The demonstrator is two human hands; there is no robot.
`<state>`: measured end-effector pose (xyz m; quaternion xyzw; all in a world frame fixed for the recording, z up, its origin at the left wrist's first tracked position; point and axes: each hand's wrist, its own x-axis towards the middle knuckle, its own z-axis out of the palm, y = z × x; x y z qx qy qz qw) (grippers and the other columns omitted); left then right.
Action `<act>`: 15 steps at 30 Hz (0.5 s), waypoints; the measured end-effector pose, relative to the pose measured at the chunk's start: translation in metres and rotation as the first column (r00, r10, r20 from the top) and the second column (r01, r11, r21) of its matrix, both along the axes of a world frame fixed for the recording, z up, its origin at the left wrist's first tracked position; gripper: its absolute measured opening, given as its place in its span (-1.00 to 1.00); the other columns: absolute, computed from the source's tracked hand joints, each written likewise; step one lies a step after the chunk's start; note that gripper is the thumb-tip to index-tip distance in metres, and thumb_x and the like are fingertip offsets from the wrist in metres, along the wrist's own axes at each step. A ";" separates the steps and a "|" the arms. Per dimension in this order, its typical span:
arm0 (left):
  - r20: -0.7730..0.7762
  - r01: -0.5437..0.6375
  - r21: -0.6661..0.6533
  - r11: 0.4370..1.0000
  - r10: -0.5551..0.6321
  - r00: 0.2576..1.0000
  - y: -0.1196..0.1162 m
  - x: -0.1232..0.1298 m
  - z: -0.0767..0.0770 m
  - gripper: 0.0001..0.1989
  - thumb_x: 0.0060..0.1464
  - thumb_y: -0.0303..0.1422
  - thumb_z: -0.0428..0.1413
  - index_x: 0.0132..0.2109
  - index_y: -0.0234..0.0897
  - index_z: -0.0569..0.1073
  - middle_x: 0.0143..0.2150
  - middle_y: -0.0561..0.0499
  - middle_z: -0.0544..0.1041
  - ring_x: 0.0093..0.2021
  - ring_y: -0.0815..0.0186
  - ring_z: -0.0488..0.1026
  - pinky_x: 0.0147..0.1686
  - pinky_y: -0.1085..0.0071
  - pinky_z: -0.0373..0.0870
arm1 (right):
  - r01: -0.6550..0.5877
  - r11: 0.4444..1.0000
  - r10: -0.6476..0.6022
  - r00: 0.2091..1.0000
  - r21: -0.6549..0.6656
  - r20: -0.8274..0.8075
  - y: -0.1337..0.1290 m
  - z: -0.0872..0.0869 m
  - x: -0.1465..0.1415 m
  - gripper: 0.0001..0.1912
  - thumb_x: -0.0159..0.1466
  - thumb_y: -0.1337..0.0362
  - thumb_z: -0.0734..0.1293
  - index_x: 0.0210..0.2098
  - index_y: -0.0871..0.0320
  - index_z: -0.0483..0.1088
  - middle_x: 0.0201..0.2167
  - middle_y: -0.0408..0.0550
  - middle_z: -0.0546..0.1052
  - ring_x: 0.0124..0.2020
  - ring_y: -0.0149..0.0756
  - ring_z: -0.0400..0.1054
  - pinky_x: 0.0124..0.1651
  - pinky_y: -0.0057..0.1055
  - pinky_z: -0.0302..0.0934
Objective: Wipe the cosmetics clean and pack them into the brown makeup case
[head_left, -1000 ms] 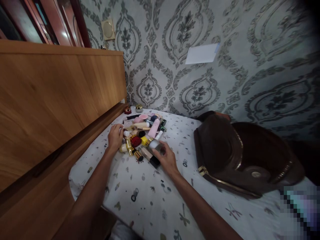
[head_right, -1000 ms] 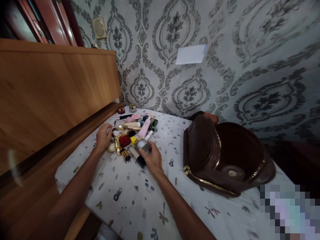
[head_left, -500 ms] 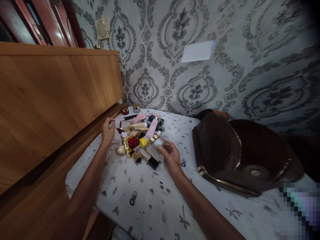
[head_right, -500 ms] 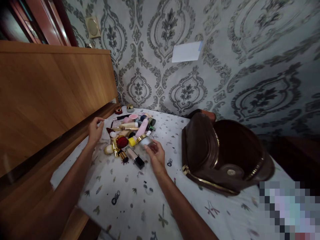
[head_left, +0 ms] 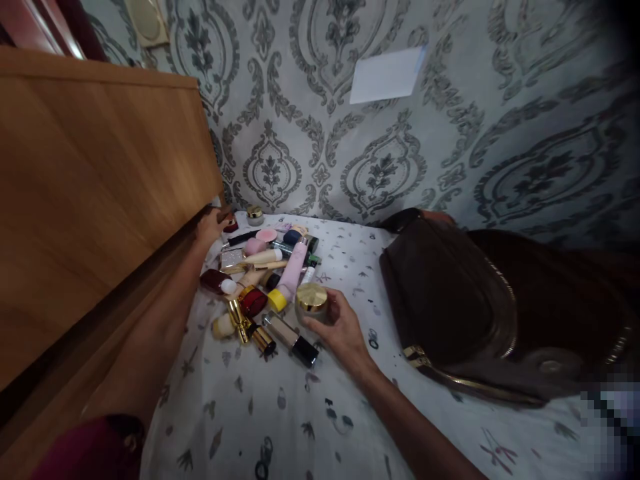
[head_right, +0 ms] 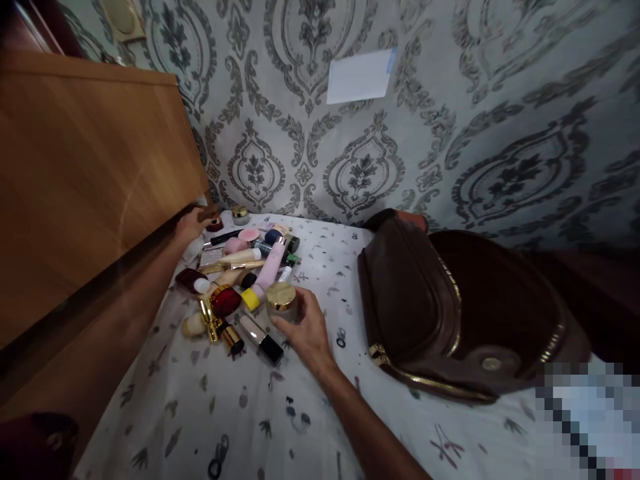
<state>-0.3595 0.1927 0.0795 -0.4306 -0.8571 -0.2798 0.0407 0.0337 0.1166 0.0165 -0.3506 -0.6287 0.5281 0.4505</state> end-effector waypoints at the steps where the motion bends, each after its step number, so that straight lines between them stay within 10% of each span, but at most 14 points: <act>1: 0.000 0.002 -0.023 1.000 -0.002 1.000 0.010 -0.002 -0.001 -0.51 0.05 -0.19 0.21 0.12 -0.21 0.41 0.08 -0.26 0.51 0.09 -0.06 0.44 0.04 0.12 0.31 | 0.012 0.999 -0.015 0.998 0.050 0.062 -0.001 0.000 0.000 -0.46 -0.04 0.20 0.51 -0.07 0.10 0.36 -0.08 0.03 0.54 -0.02 -0.06 0.43 0.09 -0.09 0.30; 11: 0.052 -0.043 -0.207 0.978 0.054 0.997 0.052 -0.010 -0.014 -0.43 -0.12 -0.17 0.34 -0.01 -0.37 0.40 0.06 -0.44 0.50 0.09 -0.25 0.43 -0.04 0.05 0.34 | -0.039 0.981 -0.019 0.954 0.189 0.298 -0.006 -0.005 0.004 -0.42 0.00 0.10 0.52 0.00 0.06 0.42 -0.04 0.03 0.53 0.02 0.01 0.39 0.09 -0.05 0.28; 15: 0.061 -0.043 -0.149 0.988 0.053 0.997 0.041 -0.009 -0.010 -0.51 -0.10 -0.20 0.33 -0.08 -0.35 0.38 0.02 -0.34 0.53 0.04 -0.11 0.47 -0.09 0.19 0.35 | 0.008 0.981 -0.052 0.974 0.195 0.222 -0.021 0.020 0.012 -0.46 0.17 0.07 0.40 0.11 0.04 0.35 0.09 0.06 0.46 0.14 0.01 0.33 0.18 -0.03 0.25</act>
